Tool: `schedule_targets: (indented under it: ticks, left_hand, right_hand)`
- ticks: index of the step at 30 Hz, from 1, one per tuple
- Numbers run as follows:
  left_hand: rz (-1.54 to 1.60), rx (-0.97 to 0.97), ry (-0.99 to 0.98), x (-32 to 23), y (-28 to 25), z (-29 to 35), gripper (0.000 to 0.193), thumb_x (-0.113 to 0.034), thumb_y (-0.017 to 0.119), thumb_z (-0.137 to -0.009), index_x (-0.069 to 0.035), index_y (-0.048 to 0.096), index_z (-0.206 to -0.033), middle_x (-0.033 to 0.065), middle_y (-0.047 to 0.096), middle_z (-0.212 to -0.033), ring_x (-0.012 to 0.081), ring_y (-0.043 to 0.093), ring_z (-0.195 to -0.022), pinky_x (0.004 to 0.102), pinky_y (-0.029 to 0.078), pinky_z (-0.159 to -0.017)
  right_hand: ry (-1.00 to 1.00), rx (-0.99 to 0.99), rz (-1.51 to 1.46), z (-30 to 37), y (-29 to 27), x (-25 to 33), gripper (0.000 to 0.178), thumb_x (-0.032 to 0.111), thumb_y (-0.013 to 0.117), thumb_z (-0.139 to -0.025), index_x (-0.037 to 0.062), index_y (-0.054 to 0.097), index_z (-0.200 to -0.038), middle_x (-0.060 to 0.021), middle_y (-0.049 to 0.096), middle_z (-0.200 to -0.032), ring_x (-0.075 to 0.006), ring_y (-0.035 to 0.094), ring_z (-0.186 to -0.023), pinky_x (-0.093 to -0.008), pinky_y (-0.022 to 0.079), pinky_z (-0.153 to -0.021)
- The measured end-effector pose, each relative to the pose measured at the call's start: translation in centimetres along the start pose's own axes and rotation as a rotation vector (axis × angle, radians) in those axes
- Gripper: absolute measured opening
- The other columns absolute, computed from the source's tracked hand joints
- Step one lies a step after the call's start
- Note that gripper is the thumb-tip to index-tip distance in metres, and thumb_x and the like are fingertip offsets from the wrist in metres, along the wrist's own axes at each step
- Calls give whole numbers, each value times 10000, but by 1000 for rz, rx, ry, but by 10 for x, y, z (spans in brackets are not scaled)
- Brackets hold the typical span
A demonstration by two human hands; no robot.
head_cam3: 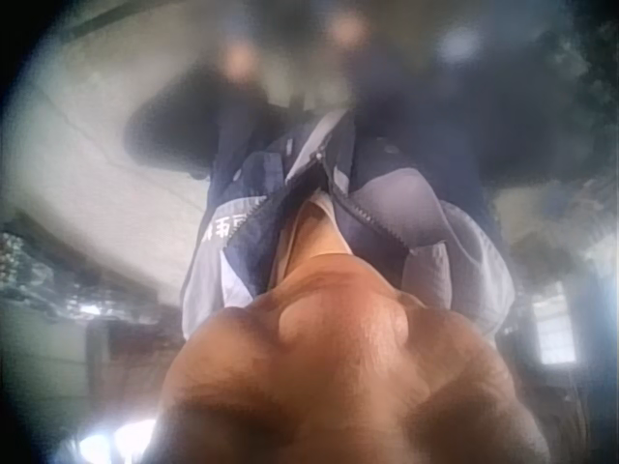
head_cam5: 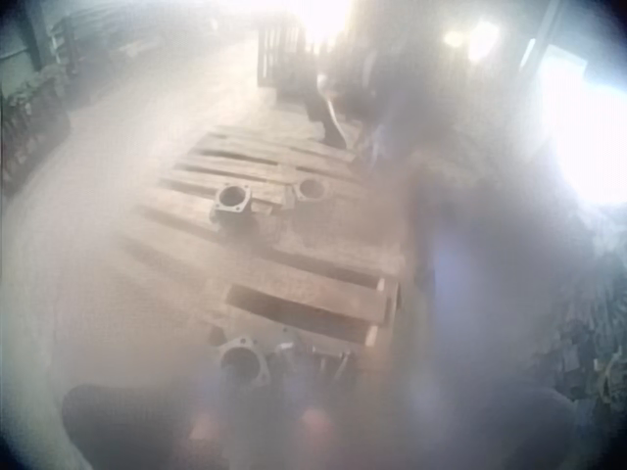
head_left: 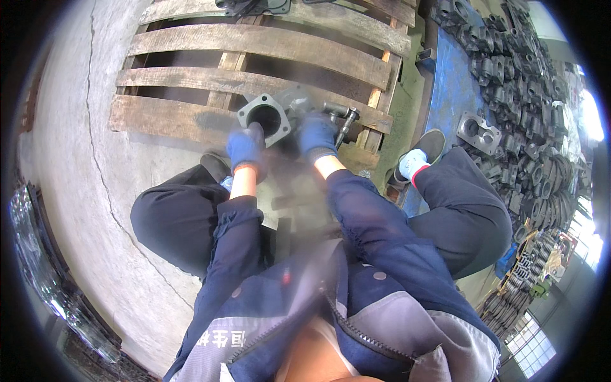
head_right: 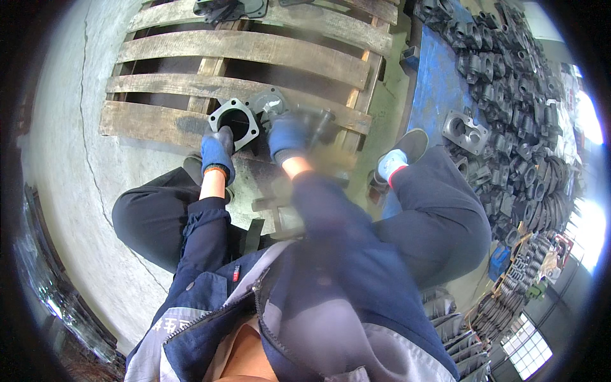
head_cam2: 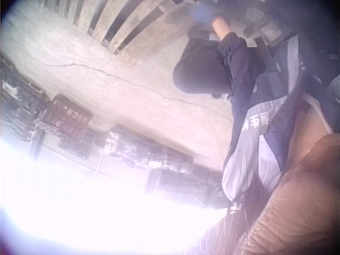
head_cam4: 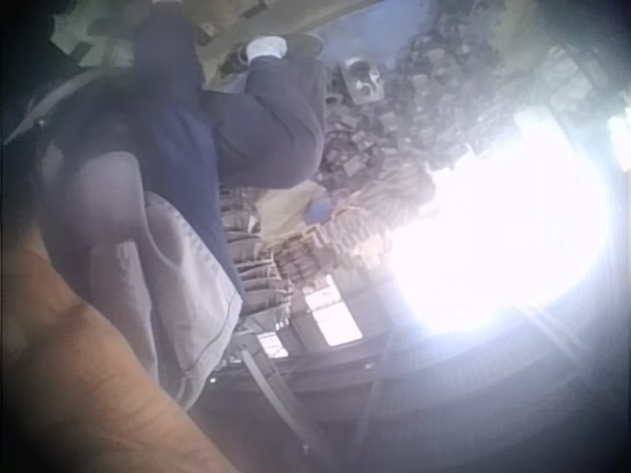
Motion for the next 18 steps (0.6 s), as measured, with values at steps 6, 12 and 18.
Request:
schedule_targets:
  ticks: [6,12,18]
  left_hand:
    - [48,5,-18,-3,-2,7,390,-276,556,-782,76,677,-900,305,654,-908,451,633,-915,470,482,-813]
    - [31,42,16,-7,-6,12,375,-272,556,-781,70,679,-872,288,660,-878,434,640,-851,481,483,-753]
    - [101,35,-57,-16,-10,21,376,-285,545,-793,63,682,-831,269,664,-842,426,624,-803,463,485,-732]
  right_hand:
    - [-60,-5,114,1,-7,5,226,197,613,-808,28,682,-941,-177,702,-896,-346,698,-814,-455,524,-665]
    - [-113,15,98,6,-14,-8,234,225,600,-835,39,689,-944,-183,694,-904,-332,693,-822,-428,528,-686]
    - [-186,-6,7,-3,-15,-13,223,214,603,-833,45,688,-950,-192,682,-929,-329,682,-845,-409,527,-698]
Point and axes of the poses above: each hand's wrist, its own z-axis away from the middle knuckle, its own y-axis out of the palm, x = y × z, the point moved 2 cm from there along -z, towards the middle knuckle
